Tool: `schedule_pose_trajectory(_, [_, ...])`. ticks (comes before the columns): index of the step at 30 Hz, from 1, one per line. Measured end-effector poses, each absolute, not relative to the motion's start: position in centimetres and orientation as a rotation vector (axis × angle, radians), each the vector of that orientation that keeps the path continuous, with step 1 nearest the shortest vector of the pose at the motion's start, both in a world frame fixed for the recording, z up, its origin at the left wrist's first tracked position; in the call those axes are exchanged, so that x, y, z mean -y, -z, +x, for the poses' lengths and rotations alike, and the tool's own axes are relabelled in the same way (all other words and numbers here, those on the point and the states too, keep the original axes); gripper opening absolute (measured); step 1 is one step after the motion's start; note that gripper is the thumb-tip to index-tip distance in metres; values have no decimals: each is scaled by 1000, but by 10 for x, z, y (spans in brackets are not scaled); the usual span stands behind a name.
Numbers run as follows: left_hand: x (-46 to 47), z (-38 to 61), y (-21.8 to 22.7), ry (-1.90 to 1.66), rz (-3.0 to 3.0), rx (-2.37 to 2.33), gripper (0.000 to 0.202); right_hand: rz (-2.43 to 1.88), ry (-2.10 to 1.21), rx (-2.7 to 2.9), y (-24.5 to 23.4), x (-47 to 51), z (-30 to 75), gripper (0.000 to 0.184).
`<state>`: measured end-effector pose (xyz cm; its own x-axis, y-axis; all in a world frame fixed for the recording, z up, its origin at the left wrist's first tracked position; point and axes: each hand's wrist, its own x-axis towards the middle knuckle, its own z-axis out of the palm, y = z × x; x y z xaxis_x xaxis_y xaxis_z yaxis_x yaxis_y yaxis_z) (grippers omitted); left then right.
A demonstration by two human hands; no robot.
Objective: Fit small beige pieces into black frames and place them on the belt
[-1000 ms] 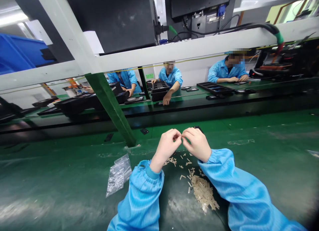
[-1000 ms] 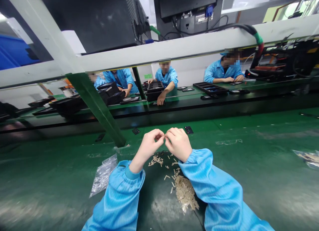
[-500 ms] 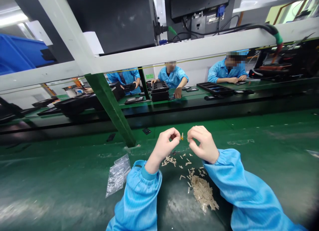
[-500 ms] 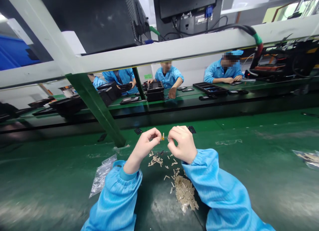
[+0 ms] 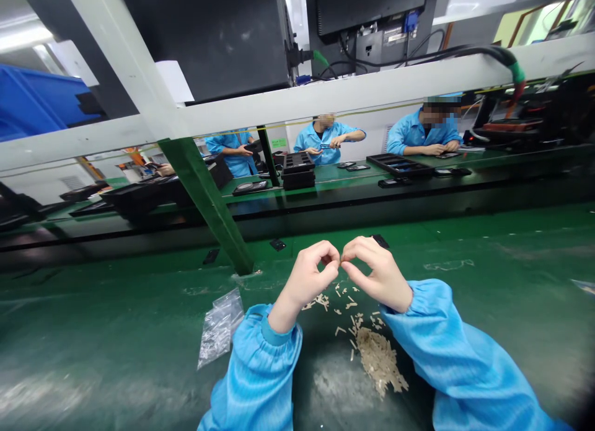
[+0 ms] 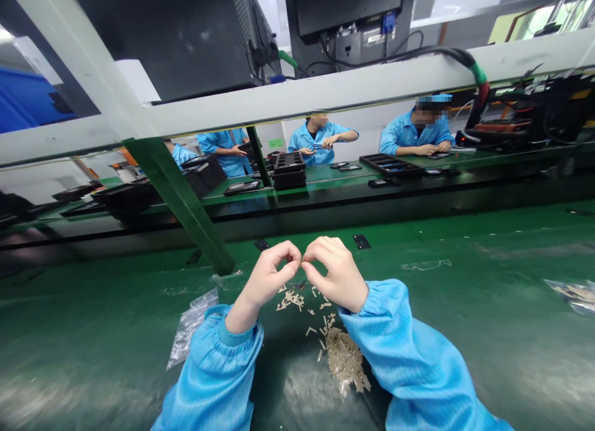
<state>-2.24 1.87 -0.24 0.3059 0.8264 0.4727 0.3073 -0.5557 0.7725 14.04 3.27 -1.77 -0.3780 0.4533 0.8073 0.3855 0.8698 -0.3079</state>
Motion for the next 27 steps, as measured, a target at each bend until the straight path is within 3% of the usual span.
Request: schedule_pose_trajectory(27, [-19, -23, 2, -1167, 1954, -1038, 7, -602, -146, 2020, 17, -34, 140, 11])
